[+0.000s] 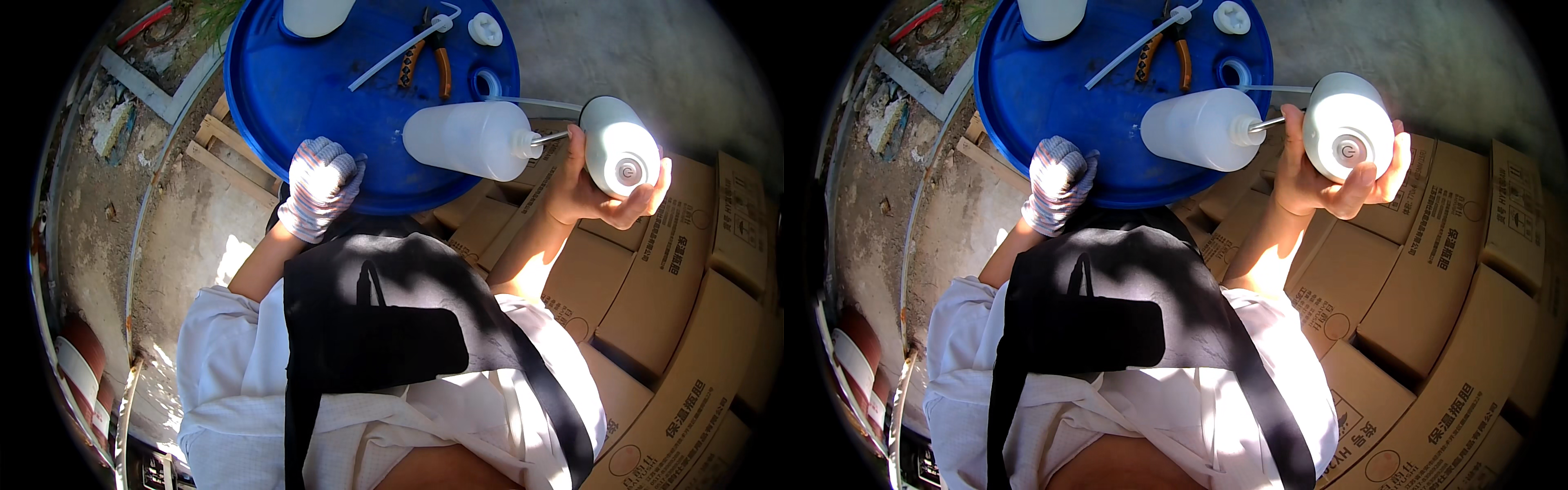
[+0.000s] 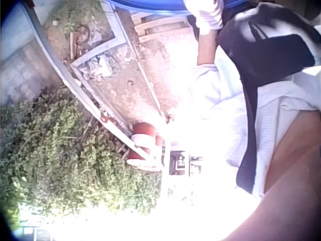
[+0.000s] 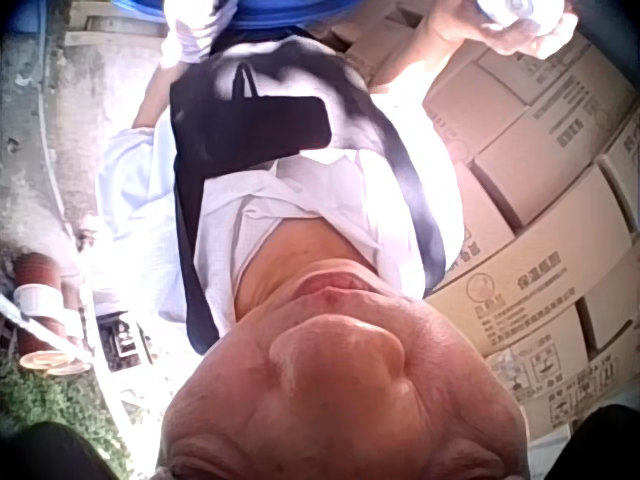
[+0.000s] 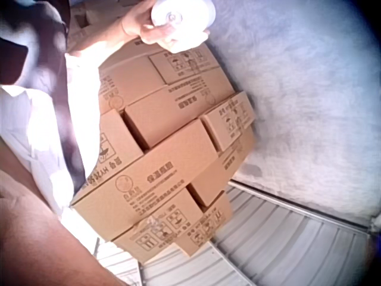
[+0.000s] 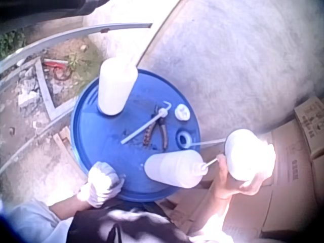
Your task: The person uses a manual hand pump to transfer liquid from a blue barrel into a white plastic bottle. After filling, they place the bottle on the barrel lid and secure its cap.
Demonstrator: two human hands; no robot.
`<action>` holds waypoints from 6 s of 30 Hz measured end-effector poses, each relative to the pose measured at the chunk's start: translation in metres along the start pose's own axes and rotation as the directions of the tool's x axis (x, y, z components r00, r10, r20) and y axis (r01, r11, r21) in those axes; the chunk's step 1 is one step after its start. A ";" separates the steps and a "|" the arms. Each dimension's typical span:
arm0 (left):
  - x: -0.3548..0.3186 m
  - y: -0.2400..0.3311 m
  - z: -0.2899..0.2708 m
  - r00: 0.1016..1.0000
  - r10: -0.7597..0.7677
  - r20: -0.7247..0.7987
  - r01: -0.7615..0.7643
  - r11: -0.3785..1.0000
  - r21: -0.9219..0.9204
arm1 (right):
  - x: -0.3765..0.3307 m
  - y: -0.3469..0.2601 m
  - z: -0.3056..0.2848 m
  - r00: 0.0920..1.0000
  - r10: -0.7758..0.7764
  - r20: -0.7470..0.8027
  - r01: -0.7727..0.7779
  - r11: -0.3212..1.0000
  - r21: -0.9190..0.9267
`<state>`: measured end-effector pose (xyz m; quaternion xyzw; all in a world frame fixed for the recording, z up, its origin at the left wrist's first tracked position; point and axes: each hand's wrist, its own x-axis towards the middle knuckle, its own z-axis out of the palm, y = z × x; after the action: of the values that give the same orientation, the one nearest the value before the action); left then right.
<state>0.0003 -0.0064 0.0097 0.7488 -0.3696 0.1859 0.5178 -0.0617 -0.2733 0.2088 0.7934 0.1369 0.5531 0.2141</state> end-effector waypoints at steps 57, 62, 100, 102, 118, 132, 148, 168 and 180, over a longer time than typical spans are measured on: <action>0.002 0.000 -0.003 1.000 0.020 0.011 -0.019 1.000 -0.024 | 0.000 -0.003 -0.003 0.998 0.036 0.042 -0.036 0.999 0.012; 0.002 0.000 -0.002 0.999 0.031 -0.020 -0.032 0.999 -0.032 | -0.001 -0.001 -0.002 0.999 0.031 0.043 -0.033 0.998 0.061; 0.006 0.002 -0.002 0.990 -0.007 0.141 0.014 0.999 -0.051 | -0.003 -0.003 -0.002 0.995 0.104 0.006 -0.104 0.994 0.012; 0.006 0.002 -0.001 0.995 0.000 0.104 0.003 1.000 -0.024 | -0.002 -0.006 -0.001 0.992 0.125 0.001 -0.125 0.992 0.003; 0.009 0.001 0.002 0.997 0.038 0.071 -0.033 0.997 -0.068 | -0.007 -0.003 -0.003 0.993 0.111 0.040 -0.108 0.992 -0.063; 0.007 -0.004 0.005 0.992 0.078 0.102 -0.071 0.995 -0.074 | -0.004 -0.018 -0.006 0.939 0.342 0.044 -0.337 0.937 -0.088; 0.014 -0.001 -0.002 0.990 0.082 0.118 -0.068 0.991 -0.117 | 0.005 -0.003 -0.013 0.988 0.039 0.147 -0.001 0.968 -0.251; 0.005 0.000 -0.007 0.994 -0.016 0.111 0.024 0.997 -0.074 | -0.005 -0.001 -0.006 0.998 0.055 0.022 -0.054 0.998 -0.038; 0.009 0.002 -0.006 0.996 0.025 0.080 -0.020 0.998 -0.060 | -0.005 -0.003 -0.003 0.996 0.090 0.023 -0.090 0.996 0.013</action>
<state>0.0054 -0.0052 0.0196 0.7359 -0.4042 0.1502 0.5221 -0.0665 -0.2719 0.2045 0.8063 0.1025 0.5524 0.1850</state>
